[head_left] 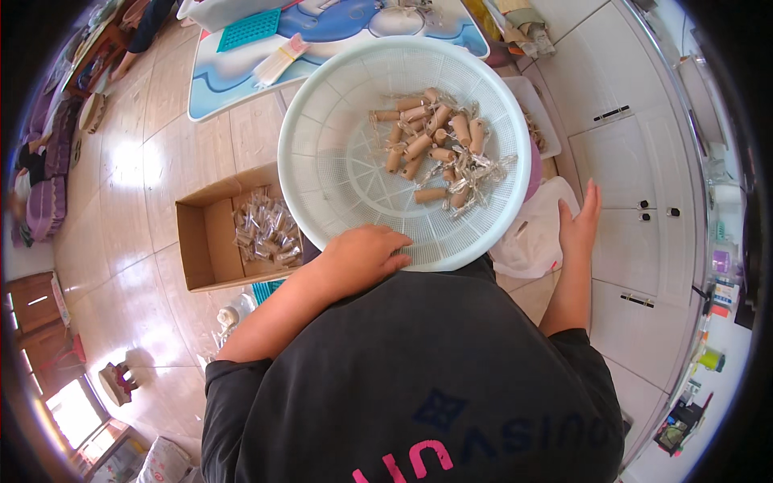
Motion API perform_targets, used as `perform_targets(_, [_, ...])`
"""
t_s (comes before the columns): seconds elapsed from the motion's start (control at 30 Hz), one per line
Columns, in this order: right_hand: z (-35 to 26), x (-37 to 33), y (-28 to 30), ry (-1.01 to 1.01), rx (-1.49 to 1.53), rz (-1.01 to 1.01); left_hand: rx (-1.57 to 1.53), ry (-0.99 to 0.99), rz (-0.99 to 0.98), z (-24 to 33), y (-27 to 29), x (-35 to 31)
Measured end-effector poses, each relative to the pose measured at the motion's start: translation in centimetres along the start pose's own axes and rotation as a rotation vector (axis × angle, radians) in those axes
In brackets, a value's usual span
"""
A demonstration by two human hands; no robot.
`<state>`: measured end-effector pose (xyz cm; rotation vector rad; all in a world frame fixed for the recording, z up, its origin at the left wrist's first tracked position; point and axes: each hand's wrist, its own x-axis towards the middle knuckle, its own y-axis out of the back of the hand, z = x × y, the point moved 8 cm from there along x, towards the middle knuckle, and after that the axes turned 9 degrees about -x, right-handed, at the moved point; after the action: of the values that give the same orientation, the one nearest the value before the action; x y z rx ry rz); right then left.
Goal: The person wraps small cylindrical components in individual plastic bags by hand.
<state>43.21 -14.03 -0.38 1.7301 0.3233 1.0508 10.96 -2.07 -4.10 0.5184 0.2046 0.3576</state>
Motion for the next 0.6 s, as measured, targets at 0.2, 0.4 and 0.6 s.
perform_targets(0.2, [-7.2, 3.9, 3.8, 0.006, 0.589, 0.012, -0.086, -0.056, -0.063, 0.4, -0.3, -0.2])
perform_targets(0.4, [-20.3, 5.6, 2.3, 0.466, 0.575, -0.206, -0.048, 0.013, -0.089, 0.4, -0.4, 0.1])
perform_targets(0.6, [-25.7, 5.9, -8.4, 0.676, 0.09, -0.417, 0.117, 0.105, -0.053, 0.3, -0.6, 1.1])
